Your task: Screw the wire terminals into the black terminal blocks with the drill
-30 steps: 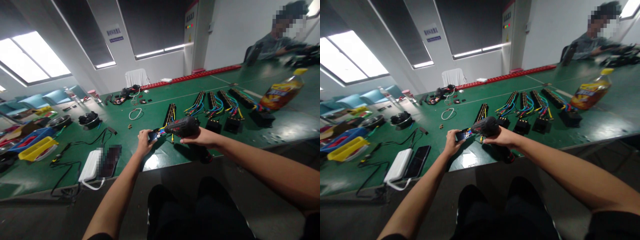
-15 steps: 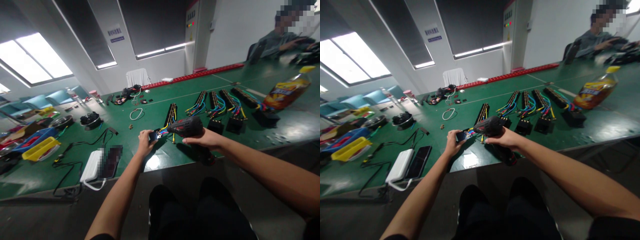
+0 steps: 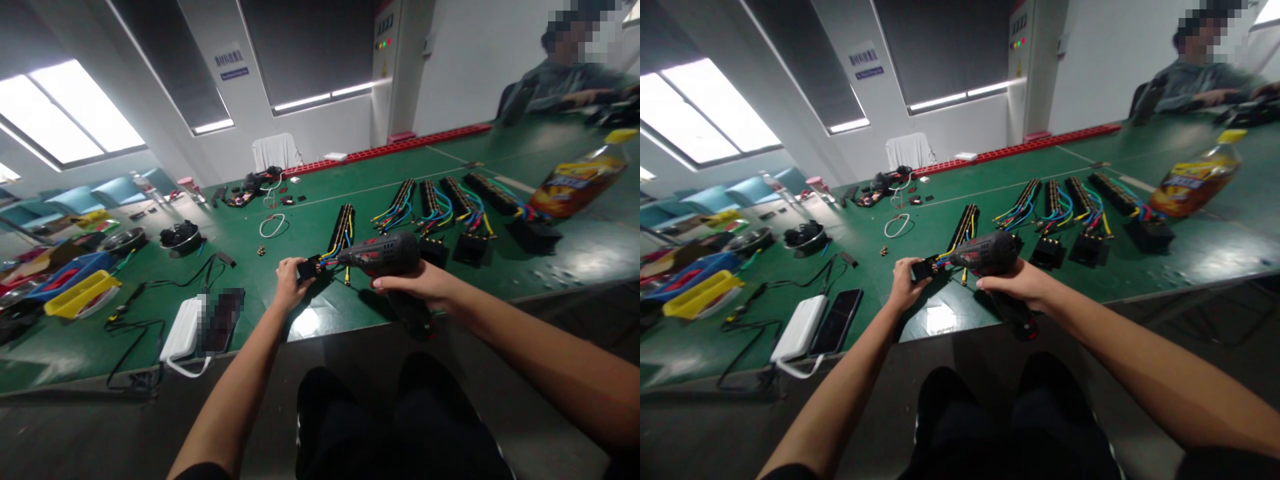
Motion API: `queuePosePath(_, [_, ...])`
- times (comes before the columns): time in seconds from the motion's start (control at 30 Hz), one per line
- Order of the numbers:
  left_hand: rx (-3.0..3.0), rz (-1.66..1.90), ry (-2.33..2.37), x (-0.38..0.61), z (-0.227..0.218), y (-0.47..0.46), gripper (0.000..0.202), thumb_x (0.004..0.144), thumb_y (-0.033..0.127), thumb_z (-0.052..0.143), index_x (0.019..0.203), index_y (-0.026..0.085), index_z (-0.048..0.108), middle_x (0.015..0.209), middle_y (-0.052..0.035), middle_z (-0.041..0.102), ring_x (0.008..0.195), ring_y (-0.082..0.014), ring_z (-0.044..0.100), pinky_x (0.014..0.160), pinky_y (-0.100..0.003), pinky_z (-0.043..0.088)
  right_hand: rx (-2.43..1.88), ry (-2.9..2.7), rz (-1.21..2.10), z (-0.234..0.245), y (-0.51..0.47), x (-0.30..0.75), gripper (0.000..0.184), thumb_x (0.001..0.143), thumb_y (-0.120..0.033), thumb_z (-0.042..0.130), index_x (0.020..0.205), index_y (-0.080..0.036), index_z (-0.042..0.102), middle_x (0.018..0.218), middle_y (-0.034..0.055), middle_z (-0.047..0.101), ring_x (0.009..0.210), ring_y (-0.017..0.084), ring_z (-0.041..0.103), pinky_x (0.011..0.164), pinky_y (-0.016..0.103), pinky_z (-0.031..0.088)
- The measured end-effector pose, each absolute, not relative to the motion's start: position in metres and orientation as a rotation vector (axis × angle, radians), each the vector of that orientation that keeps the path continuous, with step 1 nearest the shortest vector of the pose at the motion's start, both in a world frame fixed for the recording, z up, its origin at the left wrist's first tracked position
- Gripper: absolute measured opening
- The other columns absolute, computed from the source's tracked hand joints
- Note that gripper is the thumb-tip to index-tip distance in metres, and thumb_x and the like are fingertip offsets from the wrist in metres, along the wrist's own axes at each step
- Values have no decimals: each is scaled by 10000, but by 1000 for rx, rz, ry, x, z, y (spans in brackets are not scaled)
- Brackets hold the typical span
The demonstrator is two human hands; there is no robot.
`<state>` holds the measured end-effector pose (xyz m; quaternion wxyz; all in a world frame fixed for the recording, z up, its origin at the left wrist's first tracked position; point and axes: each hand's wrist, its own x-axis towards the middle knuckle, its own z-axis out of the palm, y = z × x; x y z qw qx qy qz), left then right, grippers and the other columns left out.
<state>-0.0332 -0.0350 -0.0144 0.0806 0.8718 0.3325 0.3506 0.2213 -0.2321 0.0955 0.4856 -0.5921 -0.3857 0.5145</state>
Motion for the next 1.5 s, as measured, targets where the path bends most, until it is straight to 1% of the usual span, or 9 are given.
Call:
queuePosePath(0.17, [2592,1052,984,-33,-14,-35,444,781,321,706,1173,210,531,1143,-104,606,1113,-304,488,933,-452,395,-1396,-961,1234,91,-231,217,407,516,-258,887,895,-217,744,848,22,741,808,211,655,856,387,538])
queuePosePath(0.37, [2583,1043,992,-34,-14,-34,445,787,338,704,1176,205,534,1145,-104,603,1116,-302,486,955,-456,390,-1402,-994,1261,92,-230,216,360,546,-282,878,866,-202,732,779,31,723,741,213,652,804,404,561])
queuePosePath(0.47, [2576,1031,1004,-33,-14,-35,450,786,344,704,1179,205,534,1153,-104,599,1122,-303,486,963,-459,388,-1400,-1010,1263,95,-233,215,391,556,-290,875,908,-202,729,804,30,731,737,205,655,810,405,565])
queuePosePath(0.63, [2574,1022,1005,-33,-12,-37,439,797,346,691,1184,214,531,1156,-99,597,1131,-302,487,970,-466,389,-1378,-1019,1244,93,-232,211,444,567,-279,869,983,-215,728,842,26,743,808,219,671,869,420,557])
queuePosePath(0.77, [2568,1020,1003,-33,-11,-37,437,792,336,693,1181,216,533,1150,-101,599,1131,-304,485,971,-471,392,-1348,-1048,1219,91,-229,210,444,571,-279,868,992,-228,736,848,31,744,878,248,676,902,448,546])
queuePosePath(0.93, [2567,1006,1010,-32,-11,-38,438,790,325,692,1183,214,534,1155,-102,597,1143,-304,481,979,-470,389,-1351,-1095,1210,93,-229,212,444,569,-273,864,991,-227,734,880,35,746,897,247,674,932,470,533])
queuePosePath(1.17, [2565,1022,978,-32,-13,-37,435,792,320,694,1177,203,529,1142,-107,587,1121,-292,478,961,-454,402,-1371,-1150,1200,97,-224,212,310,571,-259,852,855,-221,733,724,4,700,767,216,656,855,427,557])
queuePosePath(1.3, [2566,1036,964,-33,-14,-36,448,797,322,690,1192,195,521,1148,-116,569,1114,-286,480,954,-446,411,-1379,-1221,1257,97,-220,213,212,600,-299,840,748,-198,727,694,29,704,672,202,642,756,418,578])
queuePosePath(1.5, [2579,1025,989,-33,-14,-36,452,799,336,689,1196,201,518,1140,-112,571,1108,-287,481,955,-450,403,-1386,-1186,1291,92,-218,218,253,604,-345,852,780,-198,745,715,42,735,690,211,669,744,405,583])
